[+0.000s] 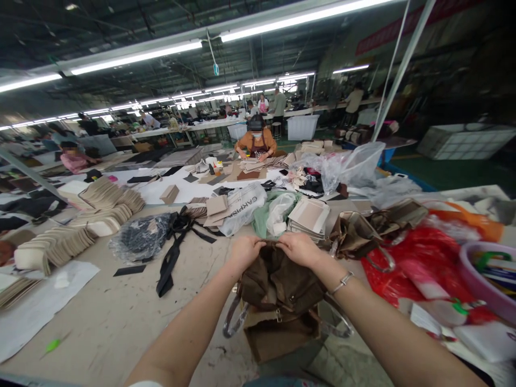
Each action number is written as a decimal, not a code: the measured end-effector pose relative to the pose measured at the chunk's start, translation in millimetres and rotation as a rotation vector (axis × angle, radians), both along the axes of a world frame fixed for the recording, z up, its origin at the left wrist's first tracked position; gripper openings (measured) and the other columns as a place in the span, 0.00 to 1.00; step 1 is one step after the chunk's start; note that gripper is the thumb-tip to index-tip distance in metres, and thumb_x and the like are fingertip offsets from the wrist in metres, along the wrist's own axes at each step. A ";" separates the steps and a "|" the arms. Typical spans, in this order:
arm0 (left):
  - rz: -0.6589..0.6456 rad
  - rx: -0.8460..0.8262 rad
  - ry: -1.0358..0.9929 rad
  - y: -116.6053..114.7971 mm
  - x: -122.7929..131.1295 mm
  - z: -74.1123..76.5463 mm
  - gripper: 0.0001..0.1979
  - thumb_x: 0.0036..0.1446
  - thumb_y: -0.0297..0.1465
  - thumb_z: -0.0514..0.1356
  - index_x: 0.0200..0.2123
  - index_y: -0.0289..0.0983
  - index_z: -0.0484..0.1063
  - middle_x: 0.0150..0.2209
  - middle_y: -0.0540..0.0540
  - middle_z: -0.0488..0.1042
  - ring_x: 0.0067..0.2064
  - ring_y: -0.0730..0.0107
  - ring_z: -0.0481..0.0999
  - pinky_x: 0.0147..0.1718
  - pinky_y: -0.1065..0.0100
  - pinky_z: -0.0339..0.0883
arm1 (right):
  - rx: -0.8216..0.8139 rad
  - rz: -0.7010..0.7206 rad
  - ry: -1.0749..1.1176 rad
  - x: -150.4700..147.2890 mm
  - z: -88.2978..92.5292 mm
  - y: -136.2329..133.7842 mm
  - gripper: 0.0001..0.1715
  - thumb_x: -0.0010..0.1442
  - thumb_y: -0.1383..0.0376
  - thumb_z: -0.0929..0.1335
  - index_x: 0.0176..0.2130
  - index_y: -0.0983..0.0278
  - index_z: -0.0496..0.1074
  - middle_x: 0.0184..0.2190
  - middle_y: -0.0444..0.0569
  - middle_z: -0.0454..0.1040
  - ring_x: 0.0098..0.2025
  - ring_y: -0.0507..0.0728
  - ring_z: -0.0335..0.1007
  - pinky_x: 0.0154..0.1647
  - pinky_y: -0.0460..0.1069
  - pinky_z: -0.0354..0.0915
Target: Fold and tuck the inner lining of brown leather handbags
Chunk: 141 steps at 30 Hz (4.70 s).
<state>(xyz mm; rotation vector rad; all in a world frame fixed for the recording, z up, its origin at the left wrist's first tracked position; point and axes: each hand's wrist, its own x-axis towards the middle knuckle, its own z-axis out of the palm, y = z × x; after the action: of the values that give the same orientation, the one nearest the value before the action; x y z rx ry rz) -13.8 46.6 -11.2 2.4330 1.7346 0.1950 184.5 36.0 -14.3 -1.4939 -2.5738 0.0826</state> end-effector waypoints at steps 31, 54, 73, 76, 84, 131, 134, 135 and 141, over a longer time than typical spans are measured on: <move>0.008 0.016 0.215 4.7 28.9 6.2 0.16 0.59 0.38 0.51 0.36 0.35 0.76 0.36 0.39 0.78 0.40 0.59 0.76 0.35 0.66 0.65 | 0.006 -0.357 0.144 9.7 -26.9 -19.0 0.24 0.64 0.60 0.59 0.59 0.58 0.60 0.48 0.52 0.71 0.45 0.58 0.69 0.42 0.50 0.64; -0.466 -0.247 -0.086 -159.1 -24.7 21.1 0.11 0.59 0.28 0.50 0.32 0.37 0.72 0.29 0.46 0.74 0.33 0.66 0.72 0.36 0.66 0.62 | 0.054 0.021 0.245 14.7 -13.0 -213.9 0.27 0.58 0.75 0.58 0.56 0.65 0.62 0.36 0.52 0.73 0.36 0.55 0.69 0.37 0.50 0.67; -0.402 -0.451 0.093 -169.0 11.8 -89.4 0.12 0.57 0.34 0.52 0.26 0.36 0.71 0.28 0.45 0.75 0.31 0.62 0.76 0.30 0.67 0.65 | -0.123 -0.098 0.203 29.8 -122.7 -235.3 0.20 0.64 0.69 0.57 0.53 0.64 0.65 0.34 0.50 0.74 0.34 0.54 0.71 0.34 0.49 0.68; -0.384 -0.409 0.084 -174.2 14.9 -97.4 0.12 0.58 0.34 0.52 0.28 0.36 0.71 0.29 0.45 0.75 0.32 0.62 0.76 0.31 0.67 0.66 | -0.090 -0.113 0.238 33.4 -129.8 -235.3 0.20 0.65 0.65 0.59 0.56 0.64 0.63 0.35 0.50 0.75 0.34 0.54 0.72 0.35 0.48 0.68; -0.374 -0.285 0.108 -184.2 24.0 -101.5 0.13 0.59 0.35 0.50 0.30 0.35 0.72 0.31 0.42 0.75 0.35 0.62 0.76 0.35 0.66 0.67 | 0.155 -0.093 0.322 31.2 -127.7 -243.8 0.18 0.61 0.65 0.64 0.51 0.59 0.69 0.43 0.51 0.74 0.40 0.55 0.71 0.42 0.50 0.67; -0.211 0.002 0.074 -213.0 21.6 -117.2 0.14 0.59 0.39 0.52 0.35 0.39 0.75 0.37 0.44 0.77 0.41 0.64 0.75 0.39 0.68 0.65 | 0.504 -0.105 0.363 -9.0 -151.3 -250.3 0.10 0.62 0.66 0.63 0.35 0.62 0.74 0.35 0.50 0.70 0.40 0.56 0.61 0.42 0.51 0.60; -0.207 0.010 0.063 -211.9 20.8 -119.3 0.13 0.59 0.38 0.52 0.34 0.39 0.74 0.37 0.44 0.77 0.41 0.64 0.75 0.39 0.68 0.65 | 0.475 -0.110 0.363 -11.4 -146.6 -250.0 0.10 0.61 0.67 0.64 0.32 0.62 0.74 0.34 0.50 0.68 0.40 0.56 0.60 0.42 0.52 0.59; -0.209 0.012 0.058 -211.5 20.8 -120.0 0.13 0.59 0.37 0.52 0.34 0.39 0.74 0.37 0.44 0.77 0.41 0.64 0.75 0.38 0.68 0.65 | 0.466 -0.109 0.372 -11.6 -145.4 -250.3 0.09 0.60 0.68 0.65 0.31 0.62 0.74 0.34 0.49 0.68 0.40 0.56 0.60 0.43 0.52 0.59; -0.247 0.022 0.037 -209.9 22.2 -121.3 0.12 0.58 0.35 0.52 0.33 0.39 0.74 0.35 0.45 0.78 0.39 0.63 0.75 0.36 0.69 0.64 | 0.394 0.007 0.456 -4.1 -140.4 -250.2 0.07 0.57 0.68 0.67 0.28 0.62 0.74 0.39 0.49 0.68 0.47 0.58 0.58 0.50 0.56 0.58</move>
<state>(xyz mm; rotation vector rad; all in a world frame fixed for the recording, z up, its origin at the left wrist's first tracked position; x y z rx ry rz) 8.4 -163.3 -132.5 2.6529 1.4336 0.1417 180.4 -214.2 -154.8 -1.1612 -2.0833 -0.0719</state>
